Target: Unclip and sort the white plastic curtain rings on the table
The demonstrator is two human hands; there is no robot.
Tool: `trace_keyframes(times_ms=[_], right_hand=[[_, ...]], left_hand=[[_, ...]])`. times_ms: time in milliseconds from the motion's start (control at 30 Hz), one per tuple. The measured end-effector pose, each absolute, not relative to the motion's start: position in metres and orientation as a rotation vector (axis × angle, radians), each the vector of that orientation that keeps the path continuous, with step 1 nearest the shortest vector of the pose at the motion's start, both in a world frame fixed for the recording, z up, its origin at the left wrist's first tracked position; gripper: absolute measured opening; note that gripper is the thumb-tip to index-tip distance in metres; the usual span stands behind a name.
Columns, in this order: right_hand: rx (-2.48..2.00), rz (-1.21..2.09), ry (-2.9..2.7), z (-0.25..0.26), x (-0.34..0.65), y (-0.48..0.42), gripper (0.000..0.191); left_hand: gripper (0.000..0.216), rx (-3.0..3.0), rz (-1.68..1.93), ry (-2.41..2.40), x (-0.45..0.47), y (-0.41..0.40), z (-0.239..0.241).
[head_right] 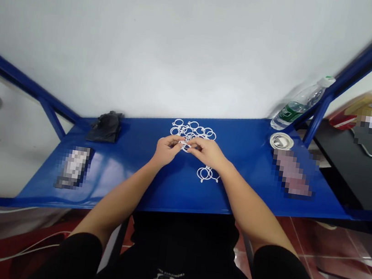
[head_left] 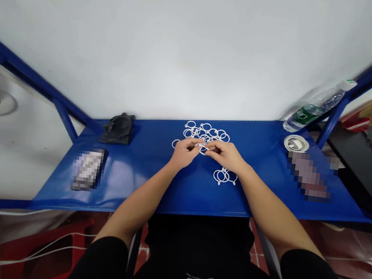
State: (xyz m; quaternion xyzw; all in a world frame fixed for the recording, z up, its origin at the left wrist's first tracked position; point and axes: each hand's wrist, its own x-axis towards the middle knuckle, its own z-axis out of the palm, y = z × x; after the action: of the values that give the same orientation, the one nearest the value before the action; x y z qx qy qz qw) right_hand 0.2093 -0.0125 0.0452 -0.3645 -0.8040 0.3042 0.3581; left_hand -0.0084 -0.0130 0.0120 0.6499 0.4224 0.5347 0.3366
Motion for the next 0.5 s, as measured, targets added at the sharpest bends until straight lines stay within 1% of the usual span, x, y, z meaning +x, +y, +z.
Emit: trace_keyframes(times_ms=[133, 333, 400, 500], right_hand=[[-0.923, 0.791, -2.104, 0.043, 0.205, -0.015, 0.019], [-0.825, 0.815, -2.162, 0.043, 0.198, -0.02, 0.024], [-0.819, 0.805, -2.152, 0.045, 0.197, -0.022, 0.022], [-0.855, 0.704, -2.077, 0.048, 0.2, -0.022, 0.017]], left_hand=[[0.014, 1.758, 1.458, 1.108, -0.009, -0.016, 0.015], [0.013, 1.8, 1.496, 1.045, -0.011, -0.015, 0.016], [0.014, 1.788, 1.499, 1.059, -0.011, -0.014, 0.015], [0.017, 1.784, 1.506, 1.112, -0.009, -0.016, 0.016]])
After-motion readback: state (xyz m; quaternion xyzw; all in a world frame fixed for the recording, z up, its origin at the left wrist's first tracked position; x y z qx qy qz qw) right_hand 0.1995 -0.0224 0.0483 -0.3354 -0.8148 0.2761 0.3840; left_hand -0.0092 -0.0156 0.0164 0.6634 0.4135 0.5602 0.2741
